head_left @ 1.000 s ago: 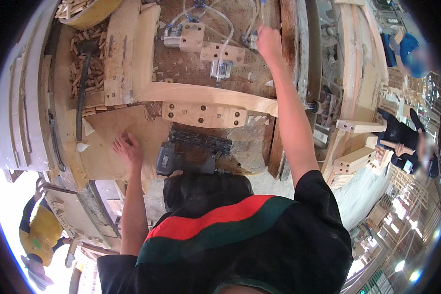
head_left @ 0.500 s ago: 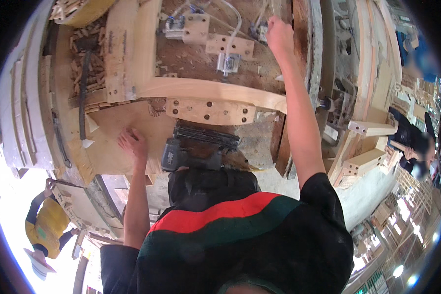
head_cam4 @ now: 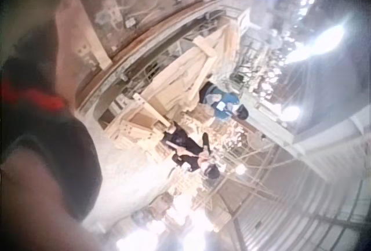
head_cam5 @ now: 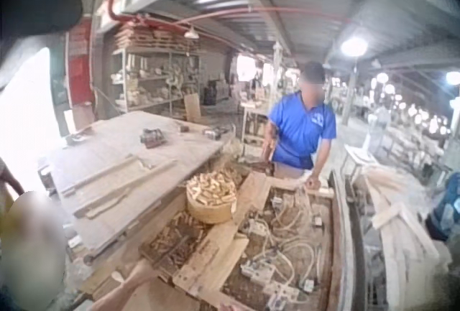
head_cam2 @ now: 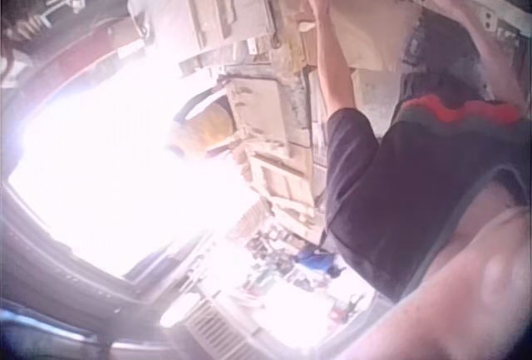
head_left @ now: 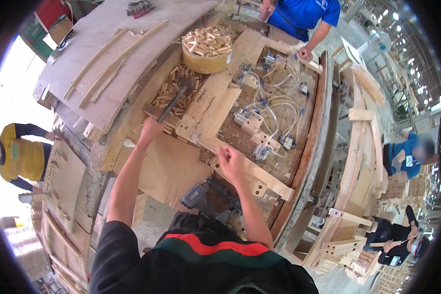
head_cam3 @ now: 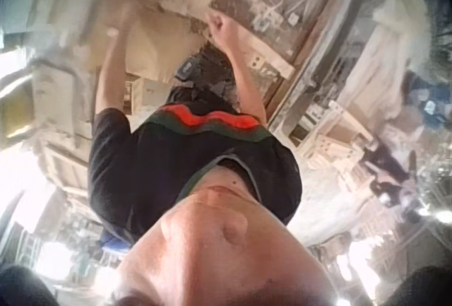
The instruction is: The person assembles wooden furniture components by inserting wooden dowels into pre-drilled holes and using a nail gun to fasten pieces together. They repeatedly pick up parts, align them, insert dowels, and secure joints, then place finished assemblies on a nearby stack.
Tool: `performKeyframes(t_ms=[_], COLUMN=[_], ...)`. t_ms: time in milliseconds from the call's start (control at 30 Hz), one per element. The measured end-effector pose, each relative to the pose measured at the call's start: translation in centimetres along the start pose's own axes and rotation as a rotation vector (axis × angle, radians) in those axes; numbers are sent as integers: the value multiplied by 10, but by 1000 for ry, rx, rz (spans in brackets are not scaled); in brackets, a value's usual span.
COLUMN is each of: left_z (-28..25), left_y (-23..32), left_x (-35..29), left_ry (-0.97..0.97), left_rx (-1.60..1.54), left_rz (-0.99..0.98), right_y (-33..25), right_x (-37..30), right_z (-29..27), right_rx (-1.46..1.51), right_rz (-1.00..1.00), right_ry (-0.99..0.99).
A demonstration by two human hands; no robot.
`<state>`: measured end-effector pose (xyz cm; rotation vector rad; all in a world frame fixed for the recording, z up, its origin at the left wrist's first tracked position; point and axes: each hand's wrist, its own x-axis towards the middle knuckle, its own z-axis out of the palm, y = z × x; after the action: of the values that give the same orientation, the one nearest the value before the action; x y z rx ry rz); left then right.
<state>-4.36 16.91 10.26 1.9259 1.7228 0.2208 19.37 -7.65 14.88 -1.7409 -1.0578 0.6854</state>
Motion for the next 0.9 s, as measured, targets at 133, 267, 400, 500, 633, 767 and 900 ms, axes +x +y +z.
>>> performKeyframes(t_ms=[133, 267, 400, 500, 633, 767, 900], left_z=[-10, 36, 33, 52, 105, 118, 126], left_y=[69, 101, 58, -12, -59, -53, -68], left_x=[-116, -225, -246, -224, -182, -156, -152], left_ry=[-46, -174, -398, -325, 251, 356, 362], left_rx=[-372, -616, -574, -310, 42, 68, 130], left_rz=[7, 252, 928, 324, 219, 183, 189], right_y=[-21, -104, -53, -139, -167, -21, 5], right_x=[26, 1, -24, -26, -34, -76, -108], right_z=[39, 42, -61, -137, -146, -78, -46], right_rx=[383, 758, 214, 467, 168, -300, -625], right_rz=[73, 261, 45, 55, -365, 26, 400], right_ry=[-116, -67, 482, 564, 753, 377, 104])
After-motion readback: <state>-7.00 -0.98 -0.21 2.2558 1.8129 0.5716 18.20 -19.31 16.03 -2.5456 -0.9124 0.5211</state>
